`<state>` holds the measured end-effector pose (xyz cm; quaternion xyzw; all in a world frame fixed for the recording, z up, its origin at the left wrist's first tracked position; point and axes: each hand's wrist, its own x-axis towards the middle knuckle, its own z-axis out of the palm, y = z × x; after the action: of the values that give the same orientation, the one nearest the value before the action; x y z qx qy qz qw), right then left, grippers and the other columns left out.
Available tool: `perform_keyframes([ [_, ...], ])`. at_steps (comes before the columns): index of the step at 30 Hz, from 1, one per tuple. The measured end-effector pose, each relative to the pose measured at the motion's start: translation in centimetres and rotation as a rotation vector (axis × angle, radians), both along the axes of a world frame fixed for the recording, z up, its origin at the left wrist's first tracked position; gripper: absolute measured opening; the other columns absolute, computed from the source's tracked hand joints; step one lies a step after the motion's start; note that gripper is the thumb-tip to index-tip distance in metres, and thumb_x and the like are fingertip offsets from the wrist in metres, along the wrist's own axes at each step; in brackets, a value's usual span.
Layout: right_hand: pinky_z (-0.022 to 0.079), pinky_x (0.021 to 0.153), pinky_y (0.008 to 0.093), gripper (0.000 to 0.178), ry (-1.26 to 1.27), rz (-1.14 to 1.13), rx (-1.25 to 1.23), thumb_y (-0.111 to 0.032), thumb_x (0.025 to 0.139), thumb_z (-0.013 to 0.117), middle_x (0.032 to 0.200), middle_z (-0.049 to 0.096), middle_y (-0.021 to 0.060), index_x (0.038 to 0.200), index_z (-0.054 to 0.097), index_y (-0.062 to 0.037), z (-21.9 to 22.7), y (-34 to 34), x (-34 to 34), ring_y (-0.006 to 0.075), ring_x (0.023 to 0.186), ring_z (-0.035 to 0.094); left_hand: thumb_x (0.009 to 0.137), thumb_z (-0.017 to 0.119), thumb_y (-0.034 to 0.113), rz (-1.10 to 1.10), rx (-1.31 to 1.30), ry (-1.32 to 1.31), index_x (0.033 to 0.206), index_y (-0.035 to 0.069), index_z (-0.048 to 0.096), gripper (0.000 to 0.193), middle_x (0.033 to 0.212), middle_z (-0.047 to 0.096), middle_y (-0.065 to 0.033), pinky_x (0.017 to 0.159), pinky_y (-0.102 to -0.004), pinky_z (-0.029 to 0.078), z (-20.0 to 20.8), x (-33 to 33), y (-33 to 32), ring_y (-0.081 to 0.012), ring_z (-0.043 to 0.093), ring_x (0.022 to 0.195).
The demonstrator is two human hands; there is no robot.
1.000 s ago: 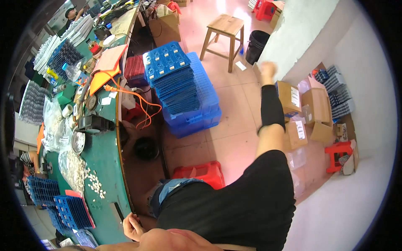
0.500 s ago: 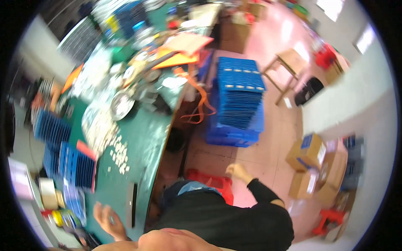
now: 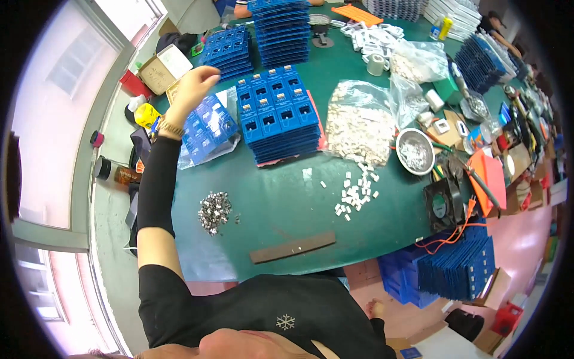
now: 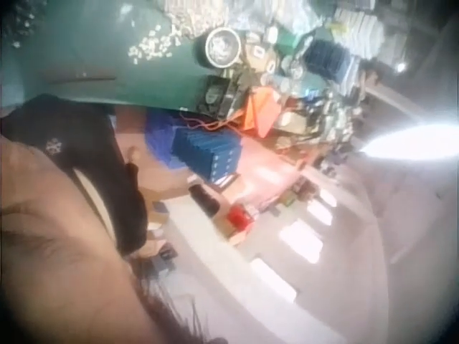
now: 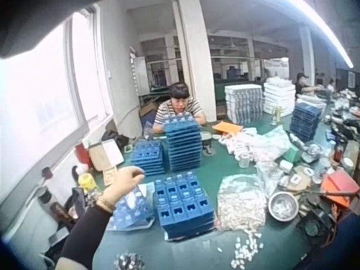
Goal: The person places small electronic components by hand into designated slots on a blue plastic fixture.
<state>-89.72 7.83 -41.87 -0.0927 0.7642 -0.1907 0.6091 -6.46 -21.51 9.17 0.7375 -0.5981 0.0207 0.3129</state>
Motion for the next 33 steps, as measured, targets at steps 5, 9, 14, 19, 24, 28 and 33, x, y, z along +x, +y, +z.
perform_keyframes([
  [5, 0.045, 0.047, 0.0266, 0.007, 0.083, 0.068, -0.276, -0.016, 0.091, 0.054, 0.074, 0.062, 0.0059, 0.092, 0.058, -0.0104, 6.5, -6.3, 6.0, 0.0160, 0.052, 0.057, 0.085, 0.070, 0.023, -0.140, 0.337, 0.026, 0.105, 0.000, 0.070, 0.030, 0.096, 0.071, -0.0143, 0.077, -0.0325, 0.052, -1.2, 0.4, -5.9, -0.0226, 0.068, 0.085],
  [9, 0.045, 0.050, 0.0282, 0.008, 0.025, 0.346, -0.236, -0.017, 0.092, 0.058, 0.075, 0.063, 0.0046, 0.090, 0.060, -0.0093, 8.2, -8.6, 11.9, 0.0155, 0.058, 0.059, 0.084, 0.072, 0.026, -0.159, 0.381, -0.001, 0.099, -0.002, 0.072, 0.031, 0.091, 0.071, -0.0141, 0.075, -0.0322, 0.052, -2.3, 1.3, -8.4, -0.0219, 0.067, 0.080],
  [14, 0.048, 0.058, 0.0310, 0.008, -0.121, 0.695, -0.106, -0.016, 0.092, 0.060, 0.081, 0.065, 0.0043, 0.095, 0.062, -0.0086, 5.3, -5.9, 12.7, 0.0166, 0.071, 0.063, 0.082, 0.074, 0.026, -0.166, 0.543, 0.072, 0.090, 0.000, 0.075, 0.026, 0.081, 0.070, -0.0104, 0.072, -0.0303, 0.051, -1.2, 1.0, -9.1, -0.0187, 0.065, 0.074],
  [19, 0.046, 0.058, 0.0302, 0.013, -0.195, 0.304, -0.040, -0.019, 0.093, 0.055, 0.081, 0.064, 0.0033, 0.098, 0.062, -0.0096, 0.5, -1.1, 4.8, 0.0173, 0.069, 0.062, 0.080, 0.074, 0.020, -0.273, 0.511, -0.018, 0.089, 0.003, 0.076, 0.019, 0.082, 0.071, -0.0106, 0.074, -0.0306, 0.052, -1.1, -0.1, -11.1, -0.0180, 0.066, 0.075],
  [24, 0.043, 0.052, 0.0289, 0.017, 0.004, 0.214, -0.043, -0.023, 0.093, 0.050, 0.078, 0.063, 0.0046, 0.101, 0.060, -0.0125, 3.1, -3.2, 2.6, 0.0169, 0.060, 0.059, 0.078, 0.073, 0.017, -0.241, 0.513, 0.008, 0.089, 0.002, 0.076, 0.018, 0.078, 0.071, -0.0101, 0.070, -0.0293, 0.052, -1.3, 0.8, -10.3, -0.0168, 0.066, 0.072],
  [28, 0.043, 0.052, 0.0308, 0.014, 0.066, 0.224, -0.037, -0.020, 0.091, 0.051, 0.077, 0.063, 0.0043, 0.098, 0.060, -0.0125, 4.0, -4.8, 5.1, 0.0166, 0.059, 0.060, 0.078, 0.070, 0.014, -0.207, 0.480, 0.048, 0.084, 0.000, 0.074, 0.016, 0.073, 0.070, -0.0090, 0.065, -0.0277, 0.052, -1.3, 0.2, -10.1, -0.0154, 0.065, 0.064],
  [33, 0.045, 0.054, 0.0321, 0.015, -0.130, 0.333, -0.077, -0.015, 0.086, 0.053, 0.079, 0.064, 0.0050, 0.098, 0.061, -0.0117, 4.9, -5.6, 6.7, 0.0172, 0.063, 0.062, 0.077, 0.068, 0.016, -0.129, 0.290, 0.178, 0.083, -0.001, 0.070, 0.017, 0.072, 0.069, -0.0066, 0.061, -0.0248, 0.052, -1.4, 0.6, -10.8, -0.0118, 0.068, 0.069],
])
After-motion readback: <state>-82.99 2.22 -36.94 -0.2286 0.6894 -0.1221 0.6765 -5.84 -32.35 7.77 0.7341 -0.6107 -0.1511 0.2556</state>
